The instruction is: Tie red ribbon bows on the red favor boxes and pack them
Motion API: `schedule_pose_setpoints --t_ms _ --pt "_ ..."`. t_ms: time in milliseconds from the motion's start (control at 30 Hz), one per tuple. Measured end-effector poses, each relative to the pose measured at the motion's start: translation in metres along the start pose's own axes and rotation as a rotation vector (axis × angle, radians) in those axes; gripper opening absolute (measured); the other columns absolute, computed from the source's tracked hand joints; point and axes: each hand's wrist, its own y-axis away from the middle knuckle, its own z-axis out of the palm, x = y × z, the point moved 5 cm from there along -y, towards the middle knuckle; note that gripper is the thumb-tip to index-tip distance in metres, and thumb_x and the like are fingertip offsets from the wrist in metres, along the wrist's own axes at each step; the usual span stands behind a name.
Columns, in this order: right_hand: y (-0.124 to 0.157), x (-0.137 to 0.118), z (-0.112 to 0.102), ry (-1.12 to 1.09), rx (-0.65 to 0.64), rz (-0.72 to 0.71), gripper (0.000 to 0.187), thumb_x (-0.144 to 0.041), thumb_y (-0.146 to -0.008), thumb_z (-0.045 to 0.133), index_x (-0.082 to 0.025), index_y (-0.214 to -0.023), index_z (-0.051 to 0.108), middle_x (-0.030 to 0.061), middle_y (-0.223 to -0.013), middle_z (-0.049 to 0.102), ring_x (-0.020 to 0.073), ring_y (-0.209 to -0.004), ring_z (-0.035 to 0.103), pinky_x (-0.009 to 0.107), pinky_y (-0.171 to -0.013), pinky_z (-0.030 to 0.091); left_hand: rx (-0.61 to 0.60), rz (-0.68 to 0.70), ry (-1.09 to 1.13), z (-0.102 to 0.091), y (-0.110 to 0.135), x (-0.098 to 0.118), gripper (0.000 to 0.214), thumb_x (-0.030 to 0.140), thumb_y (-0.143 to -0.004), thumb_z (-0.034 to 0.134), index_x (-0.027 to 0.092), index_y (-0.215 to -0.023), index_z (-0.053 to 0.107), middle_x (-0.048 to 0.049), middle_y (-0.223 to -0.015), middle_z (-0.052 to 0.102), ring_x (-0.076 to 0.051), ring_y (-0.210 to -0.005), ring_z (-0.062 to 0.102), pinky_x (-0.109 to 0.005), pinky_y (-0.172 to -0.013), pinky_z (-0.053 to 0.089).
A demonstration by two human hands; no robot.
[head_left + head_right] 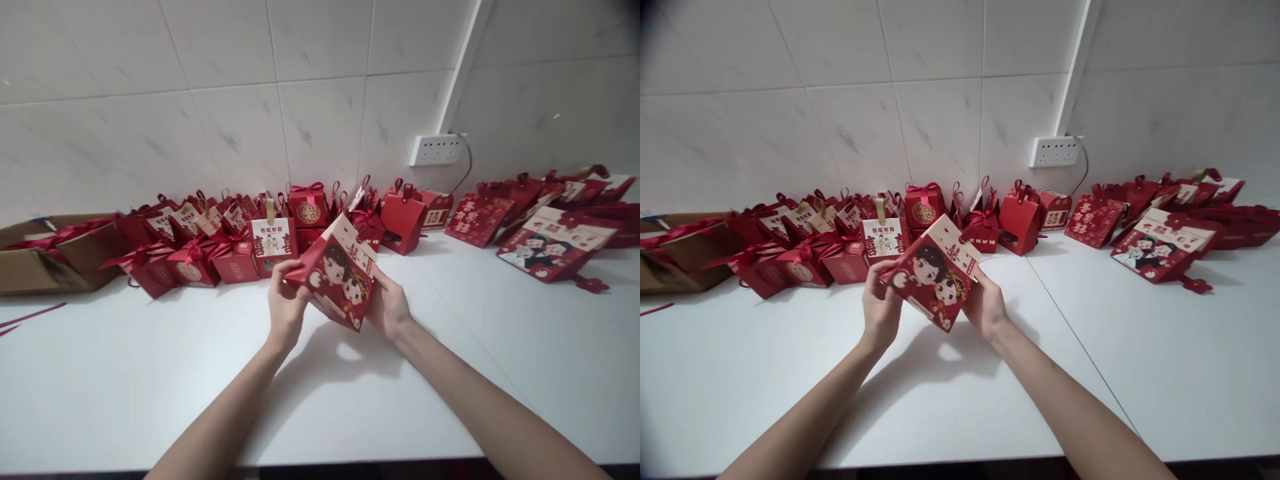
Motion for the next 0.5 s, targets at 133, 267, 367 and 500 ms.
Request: schedule_pose_setpoints --t_ms 133,267,367,500 --pt "-0.005 0.001 -0.010 -0.024 0.072 0.028 0.022 -0.035 -0.079 0.056 -0.021 -0.093 0.066 0.0026 -0.089 0.071 0.0210 -0.086 0.065 0.034 -0.078 0.053 -0.275 0.421 -0.268 0.019 0.017 0.020 0.062 0.046 -0.063 0.075 0.020 -0.114 0.052 -0.0089 -0.099 0.061 -0.020 -0.088 0.062 -0.027 -0.073 0.050" --pt "-0.010 -0.006 -0.018 -0.023 0.064 -0.040 0.025 -0.035 -0.072 0.064 -0.022 -0.093 0.066 0.0015 -0.083 0.071 0.0191 -0.075 0.066 0.034 -0.075 0.055 -0.573 0.627 -0.304 0.039 0.035 0.020 0.078 0.036 -0.066 0.076 0.023 -0.132 0.036 -0.0166 -0.120 0.057 -0.028 -0.107 0.059 -0.037 -0.082 0.050" --pt "-0.010 -0.009 -0.017 -0.041 0.036 -0.042 0.025 -0.036 -0.068 0.067 -0.023 -0.089 0.065 0.0007 -0.078 0.070 0.0185 -0.071 0.065 0.035 -0.074 0.056 -0.578 0.603 -0.283 0.040 0.036 0.017 0.090 0.038 -0.067 0.075 0.026 -0.140 0.024 -0.0178 -0.125 0.054 -0.029 -0.112 0.056 -0.040 -0.084 0.050" --pt "-0.006 -0.007 -0.012 -0.066 -0.005 0.002 0.026 -0.036 -0.068 0.068 -0.023 -0.090 0.065 0.0005 -0.078 0.069 0.0182 -0.071 0.065 0.033 -0.069 0.056 -0.548 0.578 -0.344 0.037 0.035 0.016 0.101 0.044 -0.063 0.076 0.021 -0.143 0.020 -0.0199 -0.124 0.055 -0.030 -0.111 0.057 -0.040 -0.087 0.049"
